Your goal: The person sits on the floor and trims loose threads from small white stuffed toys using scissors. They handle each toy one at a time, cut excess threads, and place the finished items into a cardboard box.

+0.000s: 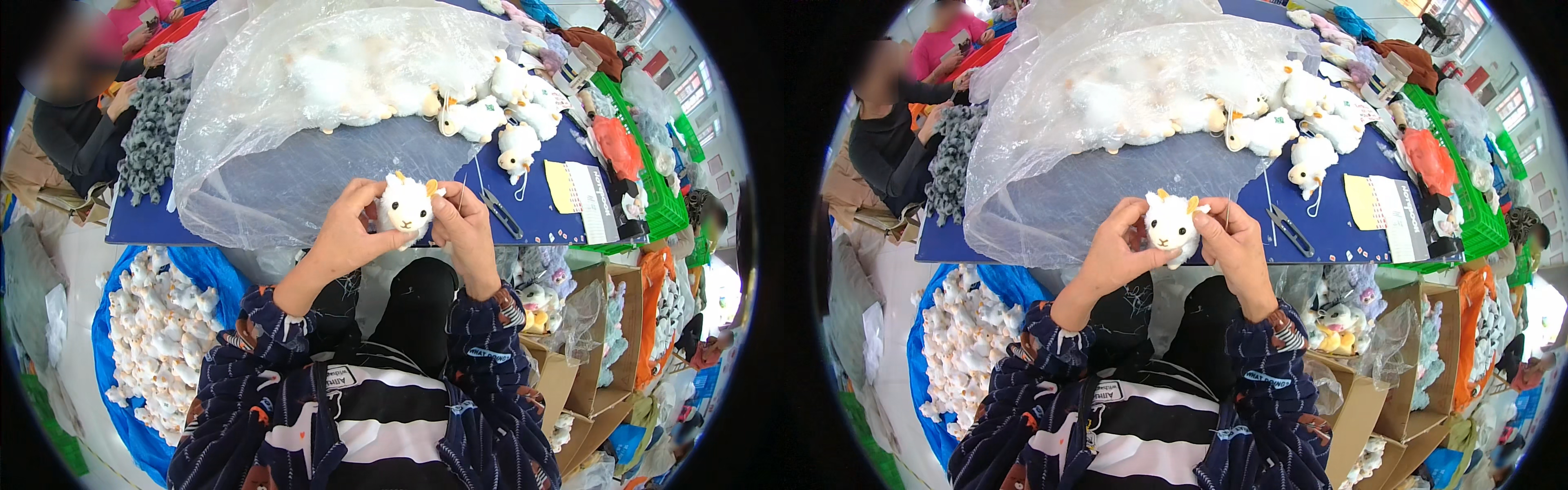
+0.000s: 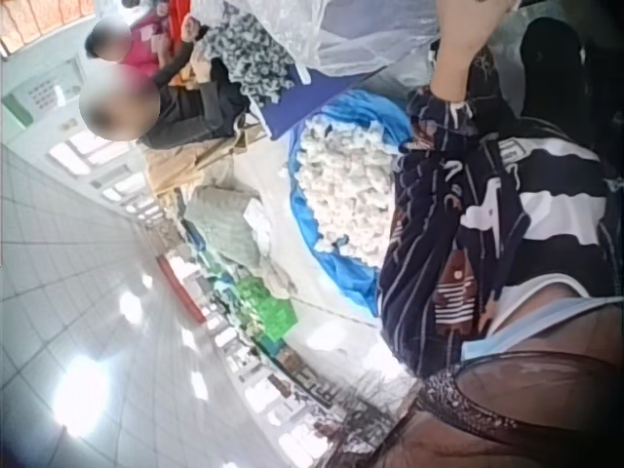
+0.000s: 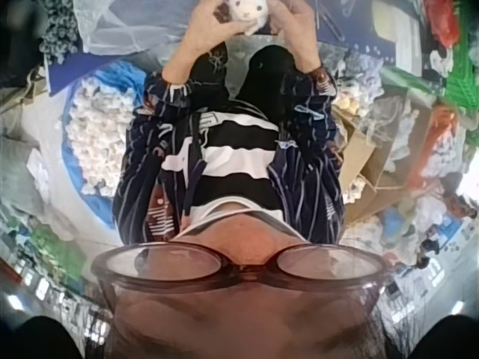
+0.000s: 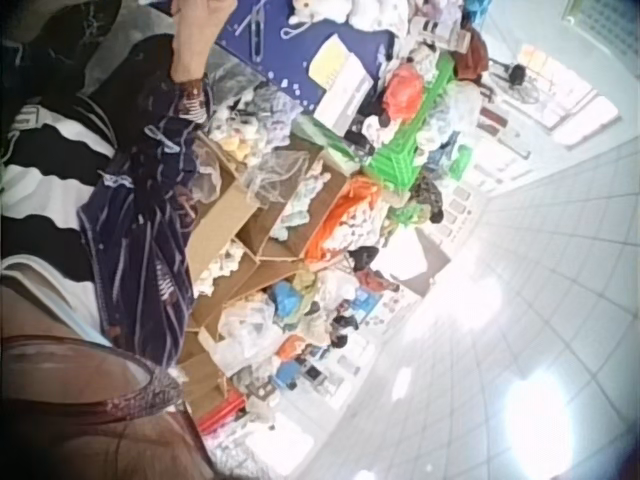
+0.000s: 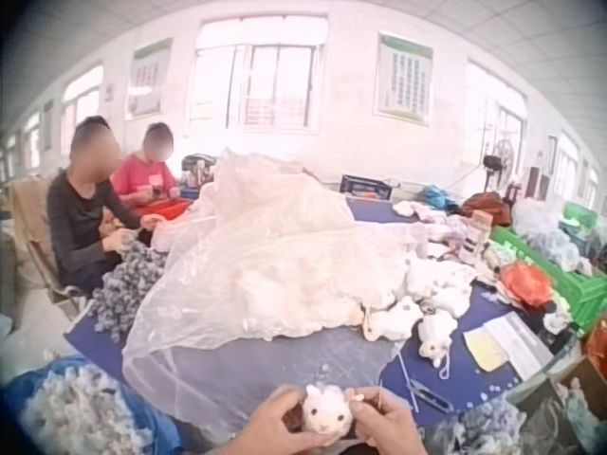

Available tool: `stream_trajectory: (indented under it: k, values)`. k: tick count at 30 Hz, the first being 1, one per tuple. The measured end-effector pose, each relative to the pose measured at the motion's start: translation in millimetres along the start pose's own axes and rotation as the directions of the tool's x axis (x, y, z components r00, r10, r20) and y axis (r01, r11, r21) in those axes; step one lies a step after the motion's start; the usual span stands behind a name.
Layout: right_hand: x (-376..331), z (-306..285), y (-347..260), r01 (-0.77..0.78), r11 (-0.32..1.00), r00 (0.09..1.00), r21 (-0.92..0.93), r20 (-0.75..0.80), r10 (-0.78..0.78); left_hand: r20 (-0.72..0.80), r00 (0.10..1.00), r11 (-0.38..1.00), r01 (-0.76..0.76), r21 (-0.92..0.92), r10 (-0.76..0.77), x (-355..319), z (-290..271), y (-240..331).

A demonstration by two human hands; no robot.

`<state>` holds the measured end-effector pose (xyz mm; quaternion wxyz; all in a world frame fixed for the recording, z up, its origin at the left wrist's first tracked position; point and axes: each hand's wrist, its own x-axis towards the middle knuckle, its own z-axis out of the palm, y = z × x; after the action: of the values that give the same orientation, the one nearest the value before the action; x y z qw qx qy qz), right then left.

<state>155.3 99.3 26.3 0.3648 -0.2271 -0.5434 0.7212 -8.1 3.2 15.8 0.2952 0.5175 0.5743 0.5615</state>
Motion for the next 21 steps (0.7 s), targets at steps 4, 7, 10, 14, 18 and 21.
stream_trajectory:
  k: [4,7,10,14,18,21]
  values:
    - [1.0,1.0,2.6,-0.025,0.997,0.999,0.069,-0.032,0.027,-0.056,0.992,0.993,-0.111,-0.026,0.109,5.6,8.4,-2.0]
    - [-3.6,15.4,-6.8,0.004,0.990,0.996,-0.143,-0.083,-0.016,-0.088,0.991,0.995,-0.100,0.032,0.102,4.8,7.8,-6.6]
    - [-4.9,18.5,-11.6,0.099,0.880,0.988,-0.464,-0.057,-0.141,-0.105,0.986,0.992,-0.123,0.036,0.126,13.1,9.9,-3.2]
    - [1.2,22.8,-9.9,0.171,0.736,0.962,-0.655,-0.051,-0.269,-0.110,0.990,0.996,-0.082,0.020,0.083,19.6,17.0,-7.8]
    - [9.4,17.6,-4.9,0.081,0.833,0.974,-0.548,-0.136,-0.183,-0.116,0.993,0.996,-0.029,-0.084,0.019,29.9,13.4,-8.1]
    - [-0.7,4.6,-0.3,0.157,0.779,0.968,-0.608,-0.063,-0.244,-0.076,0.995,0.957,0.044,-0.288,-0.069,42.3,5.2,-19.6]
